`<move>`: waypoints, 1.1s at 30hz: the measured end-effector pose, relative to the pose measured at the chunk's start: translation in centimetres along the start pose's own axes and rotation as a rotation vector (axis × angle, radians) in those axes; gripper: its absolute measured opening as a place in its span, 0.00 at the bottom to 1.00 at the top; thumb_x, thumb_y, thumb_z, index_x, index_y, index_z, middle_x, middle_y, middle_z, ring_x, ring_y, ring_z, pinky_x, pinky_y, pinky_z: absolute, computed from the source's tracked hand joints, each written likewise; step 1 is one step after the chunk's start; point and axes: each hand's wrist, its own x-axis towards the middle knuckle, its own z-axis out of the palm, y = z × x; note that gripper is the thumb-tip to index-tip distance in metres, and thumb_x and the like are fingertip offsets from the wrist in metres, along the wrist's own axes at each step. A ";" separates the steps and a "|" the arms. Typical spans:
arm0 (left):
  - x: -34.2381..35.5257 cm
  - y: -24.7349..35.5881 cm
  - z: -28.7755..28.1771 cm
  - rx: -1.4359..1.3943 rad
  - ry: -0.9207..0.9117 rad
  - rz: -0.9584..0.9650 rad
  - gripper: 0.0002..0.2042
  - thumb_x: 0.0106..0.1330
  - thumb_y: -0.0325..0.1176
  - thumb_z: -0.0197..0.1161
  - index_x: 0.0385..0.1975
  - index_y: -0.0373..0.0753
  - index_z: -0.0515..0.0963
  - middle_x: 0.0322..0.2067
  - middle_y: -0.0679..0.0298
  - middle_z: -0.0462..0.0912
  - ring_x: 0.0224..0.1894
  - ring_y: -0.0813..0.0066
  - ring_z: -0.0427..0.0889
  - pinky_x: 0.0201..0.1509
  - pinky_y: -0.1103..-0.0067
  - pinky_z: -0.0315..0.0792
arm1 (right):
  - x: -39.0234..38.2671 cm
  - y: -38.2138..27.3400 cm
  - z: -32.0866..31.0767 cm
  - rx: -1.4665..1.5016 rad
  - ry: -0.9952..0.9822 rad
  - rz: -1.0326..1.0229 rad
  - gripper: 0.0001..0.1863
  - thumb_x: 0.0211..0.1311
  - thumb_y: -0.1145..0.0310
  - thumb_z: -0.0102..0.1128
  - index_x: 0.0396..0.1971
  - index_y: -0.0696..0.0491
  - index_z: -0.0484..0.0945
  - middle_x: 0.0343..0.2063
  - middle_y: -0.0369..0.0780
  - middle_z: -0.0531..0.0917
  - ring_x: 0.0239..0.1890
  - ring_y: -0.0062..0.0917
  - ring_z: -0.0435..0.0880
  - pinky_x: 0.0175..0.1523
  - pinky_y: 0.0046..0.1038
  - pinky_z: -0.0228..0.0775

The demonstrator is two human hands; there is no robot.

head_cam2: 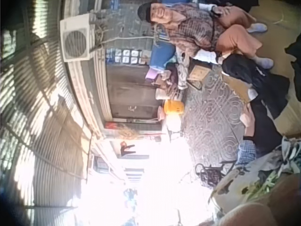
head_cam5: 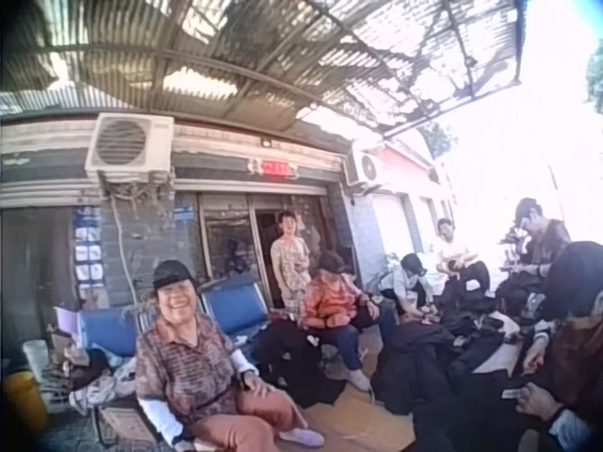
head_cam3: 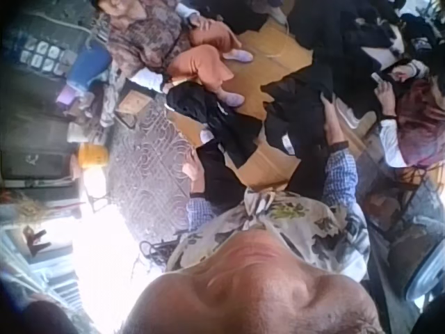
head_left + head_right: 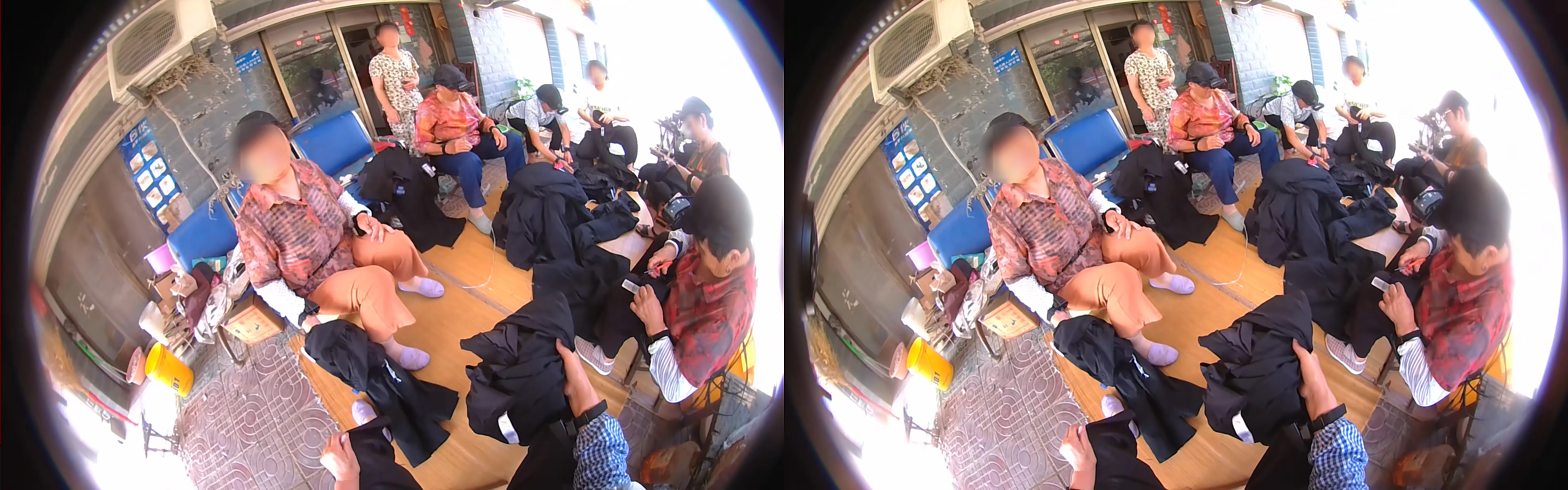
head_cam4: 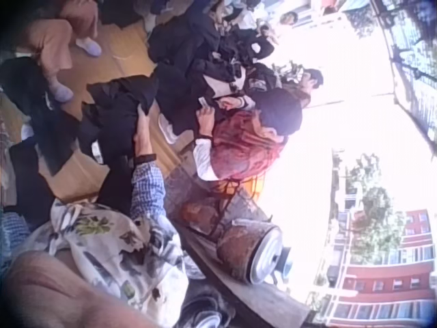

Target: Handling and stitching black fabric components in an outdoor workshop.

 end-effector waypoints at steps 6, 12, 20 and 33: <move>0.2 -0.7 -0.6 0.009 -0.007 -0.039 0.05 0.55 0.33 0.55 0.24 0.39 0.73 0.21 0.57 0.76 0.26 0.56 0.75 0.30 0.67 0.68 | 0.3 1.1 0.3 0.012 0.005 -0.004 0.29 0.57 0.58 0.52 0.53 0.62 0.62 0.48 0.46 0.72 0.47 0.34 0.74 0.49 0.32 0.69; 0.9 -1.2 0.4 0.089 -0.014 0.046 0.05 0.56 0.33 0.54 0.25 0.39 0.73 0.22 0.56 0.76 0.26 0.56 0.75 0.29 0.67 0.67 | -0.2 0.5 0.0 0.041 0.028 0.002 0.28 0.56 0.58 0.53 0.52 0.62 0.63 0.46 0.47 0.74 0.43 0.34 0.76 0.47 0.32 0.70; 0.3 0.6 0.2 0.070 0.018 0.064 0.09 0.62 0.34 0.49 0.24 0.35 0.71 0.21 0.52 0.73 0.24 0.51 0.73 0.27 0.64 0.64 | 0.3 0.3 0.1 0.009 0.037 -0.004 0.25 0.58 0.61 0.51 0.50 0.65 0.65 0.44 0.46 0.75 0.42 0.32 0.76 0.46 0.30 0.70; 0.6 -0.2 -0.1 0.087 -0.033 0.029 0.10 0.62 0.34 0.48 0.25 0.35 0.71 0.21 0.50 0.74 0.24 0.51 0.73 0.27 0.65 0.65 | -0.1 0.8 0.7 0.007 0.087 0.003 0.25 0.58 0.61 0.51 0.49 0.65 0.65 0.44 0.46 0.74 0.43 0.32 0.75 0.47 0.31 0.69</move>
